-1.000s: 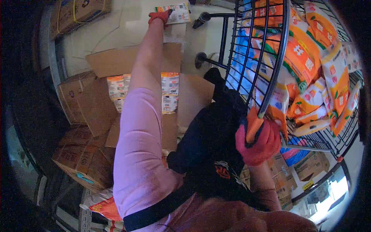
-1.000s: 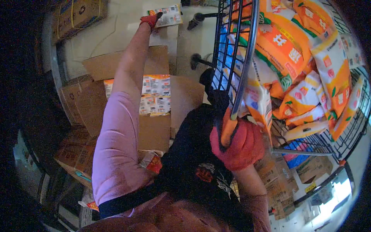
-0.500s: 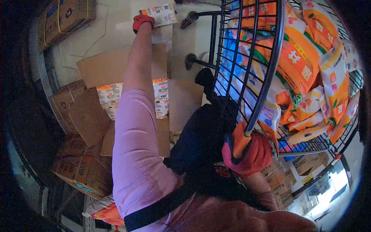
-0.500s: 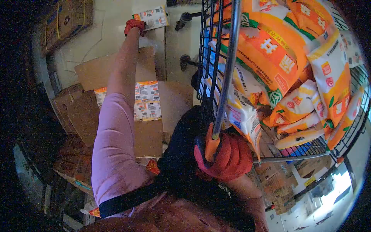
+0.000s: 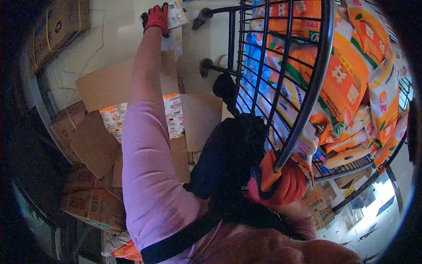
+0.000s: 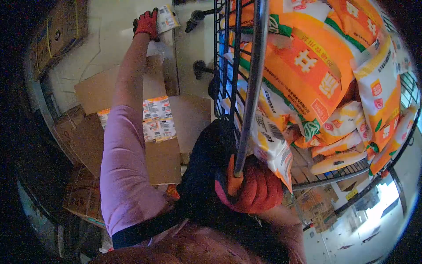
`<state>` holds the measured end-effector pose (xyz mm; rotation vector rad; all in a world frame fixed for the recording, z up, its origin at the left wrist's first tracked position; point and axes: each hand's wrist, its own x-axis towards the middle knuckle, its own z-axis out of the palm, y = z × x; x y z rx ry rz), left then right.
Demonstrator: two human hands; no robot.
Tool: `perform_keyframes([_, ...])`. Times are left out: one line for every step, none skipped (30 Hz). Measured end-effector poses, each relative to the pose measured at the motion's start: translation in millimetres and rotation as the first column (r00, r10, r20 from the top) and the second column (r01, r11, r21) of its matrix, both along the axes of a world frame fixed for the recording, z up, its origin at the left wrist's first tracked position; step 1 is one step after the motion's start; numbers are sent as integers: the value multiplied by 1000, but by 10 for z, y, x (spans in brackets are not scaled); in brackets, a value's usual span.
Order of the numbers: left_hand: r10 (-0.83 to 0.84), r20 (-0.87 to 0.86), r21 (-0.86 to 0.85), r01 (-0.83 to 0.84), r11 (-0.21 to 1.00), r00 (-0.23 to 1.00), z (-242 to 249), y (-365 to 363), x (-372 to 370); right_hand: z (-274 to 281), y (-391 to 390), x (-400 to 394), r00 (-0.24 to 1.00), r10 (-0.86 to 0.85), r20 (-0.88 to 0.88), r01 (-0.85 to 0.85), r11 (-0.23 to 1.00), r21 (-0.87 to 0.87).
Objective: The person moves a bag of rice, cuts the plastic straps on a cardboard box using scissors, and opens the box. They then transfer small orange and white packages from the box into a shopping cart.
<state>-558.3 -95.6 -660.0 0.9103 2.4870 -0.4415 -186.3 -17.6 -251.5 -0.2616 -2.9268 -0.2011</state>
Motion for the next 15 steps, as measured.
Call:
perform_keyframes([34, 13, -6, -34, 999, 999, -46, -3, 23, 46, -7, -14, 999, 2, 46, 1, 998, -56])
perform_keyframes([65, 20, -8, -65, 998, 998, -66, 13, 10, 75, -13, -17, 996, 4, 86, 6, 994, -108])
perform_keyframes([122, 5, 34, -122, 992, 993, 163, 17, 70, 81, -30, -15, 996, -2, 92, 10, 996, -84])
perform_keyframes([303, 115, 121, -316, 941, 946, 224, 39, 97, 100, -57, -12, 994, -14, 108, 20, 998, -59])
perform_keyframes([457, 232, 184, -500, 846, 859, 299, 22, 69, 112, -67, -9, 993, -28, 117, 32, 999, -33])
perform_keyframes([503, 406, 328, -635, 699, 763, 273, -64, -27, 112, -59, -12, 994, -16, 104, 20, 999, -43])
perform_keyframes([485, 597, 425, -765, 484, 639, 239, -151, -123, 113, -47, -20, 996, -3, 91, 8, 999, -52])
perform_keyframes([406, 751, 450, -854, 261, 520, 206, -237, -218, 120, -23, -31, 997, 10, 78, -6, 998, -56])
perform_keyframes([214, 883, 400, -908, 123, 418, 293, -279, -339, 119, -2, -74, 997, -2, 73, 11, 993, -121])
perform_keyframes([-13, 951, 310, -951, 11, 310, 414, -255, -434, 138, 3, -94, 997, -15, 82, 27, 989, -143])
perform_keyframes([-136, 986, 75, -982, -176, 99, 649, -285, -440, 154, -6, -110, 996, -30, 84, 44, 985, -165])
perform_keyframes([-289, 957, -24, -984, -176, 28, 952, -356, -415, 170, -18, -127, 995, -46, 83, 61, 980, -190])
perform_keyframes([-431, 900, -134, -979, -155, -55, 1271, -422, -385, 181, -28, -132, 997, -67, 42, 74, 978, -196])
perform_keyframes([-551, 822, -241, -964, -110, -143, 1596, -487, -353, 181, -46, -129, 996, -87, -1, 85, 975, -203])
perform_keyframes([-618, 763, -309, -947, -93, -188, 1993, -496, -226, 177, -62, -132, 993, -106, -45, 94, 973, -211])
